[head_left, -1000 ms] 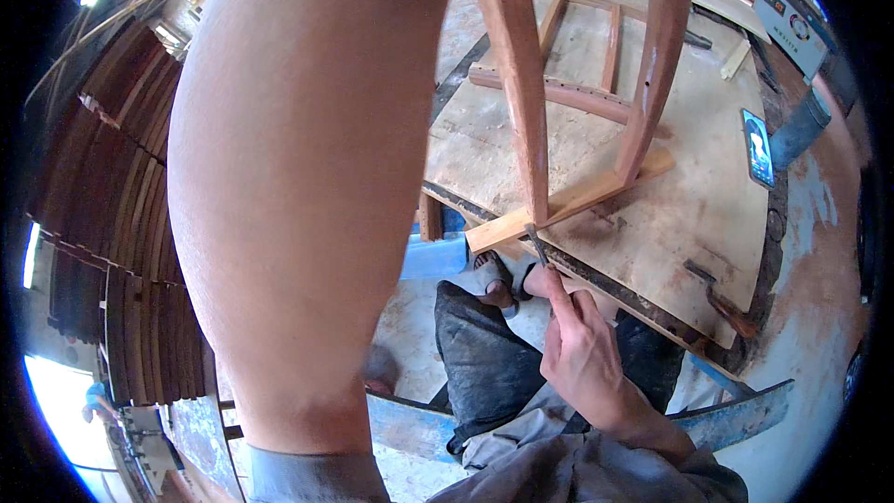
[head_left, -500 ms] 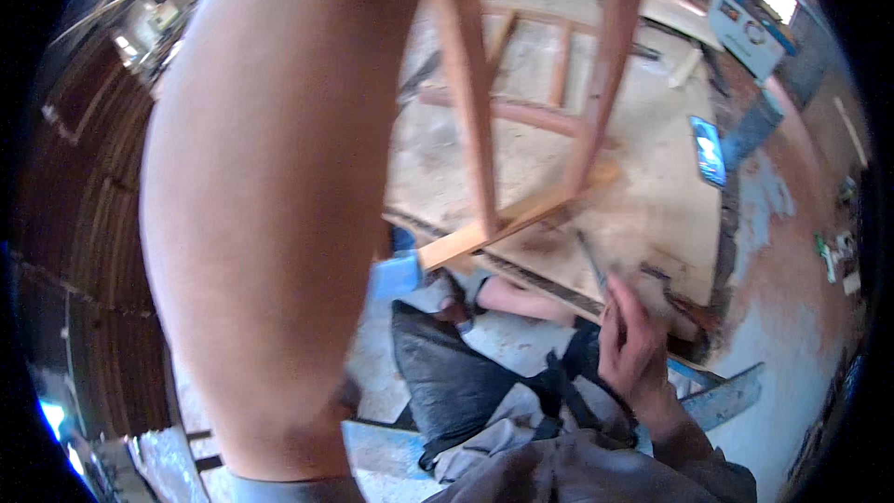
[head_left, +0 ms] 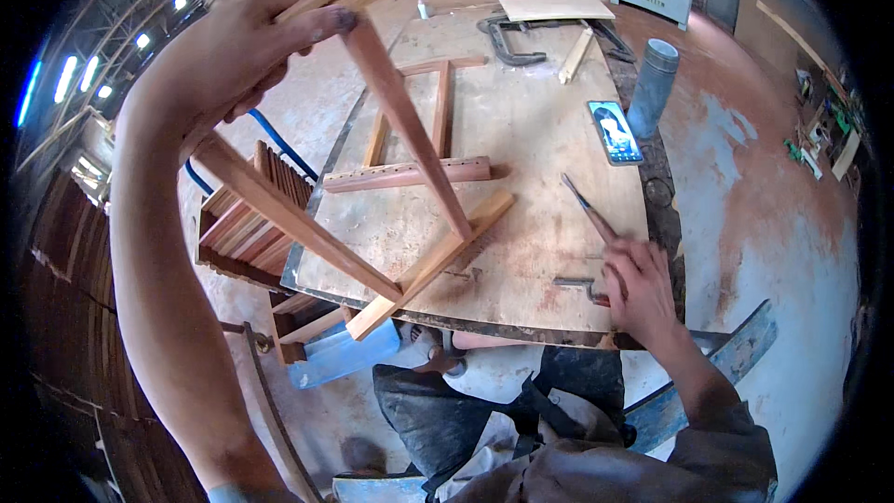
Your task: The person uses a chisel to smooth and shape joints on a wooden chair frame. They repeatedly scrape the wood at the leg and stretcher intersections, occasionally repositioning the chair on the workbench.
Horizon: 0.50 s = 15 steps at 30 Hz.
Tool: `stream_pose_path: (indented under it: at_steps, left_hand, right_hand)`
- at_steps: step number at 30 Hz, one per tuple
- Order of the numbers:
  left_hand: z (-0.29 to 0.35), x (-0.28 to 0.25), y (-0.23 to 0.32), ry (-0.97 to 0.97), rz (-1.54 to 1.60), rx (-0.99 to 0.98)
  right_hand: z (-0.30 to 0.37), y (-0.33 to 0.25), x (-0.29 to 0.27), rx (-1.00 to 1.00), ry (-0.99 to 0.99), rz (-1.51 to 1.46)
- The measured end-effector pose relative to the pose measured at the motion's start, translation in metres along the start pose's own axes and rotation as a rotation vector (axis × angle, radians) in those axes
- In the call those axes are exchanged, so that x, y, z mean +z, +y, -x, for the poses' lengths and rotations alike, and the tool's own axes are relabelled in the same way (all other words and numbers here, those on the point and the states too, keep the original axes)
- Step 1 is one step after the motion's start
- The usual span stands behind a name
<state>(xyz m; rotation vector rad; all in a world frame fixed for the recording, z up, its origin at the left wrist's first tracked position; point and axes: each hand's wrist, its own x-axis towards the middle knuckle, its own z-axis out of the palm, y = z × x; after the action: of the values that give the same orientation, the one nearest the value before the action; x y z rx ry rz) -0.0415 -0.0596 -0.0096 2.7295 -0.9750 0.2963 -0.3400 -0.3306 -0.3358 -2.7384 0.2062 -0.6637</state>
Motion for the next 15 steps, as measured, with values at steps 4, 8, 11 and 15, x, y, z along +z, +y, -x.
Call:
stream_pose_path:
  at_steps: [4,8,11,15]
  left_hand:
    - [0.003,-0.003,-0.022,0.060,0.016,-0.006]
    - [-0.002,-0.003,-0.012,0.017,-0.035,-0.063]
    - [0.007,-0.006,0.004,-0.015,0.028,-0.001]
    - [0.014,-0.012,0.000,0.005,-0.010,0.082]
  right_hand:
    - [0.033,-0.006,-0.017,-0.008,-0.133,-0.028]
    - [0.039,0.002,-0.017,-0.051,-0.280,0.133]
    - [0.028,-0.008,-0.016,0.074,-0.274,-0.140]
    - [-0.023,-0.048,-0.008,0.128,-0.163,-0.478]
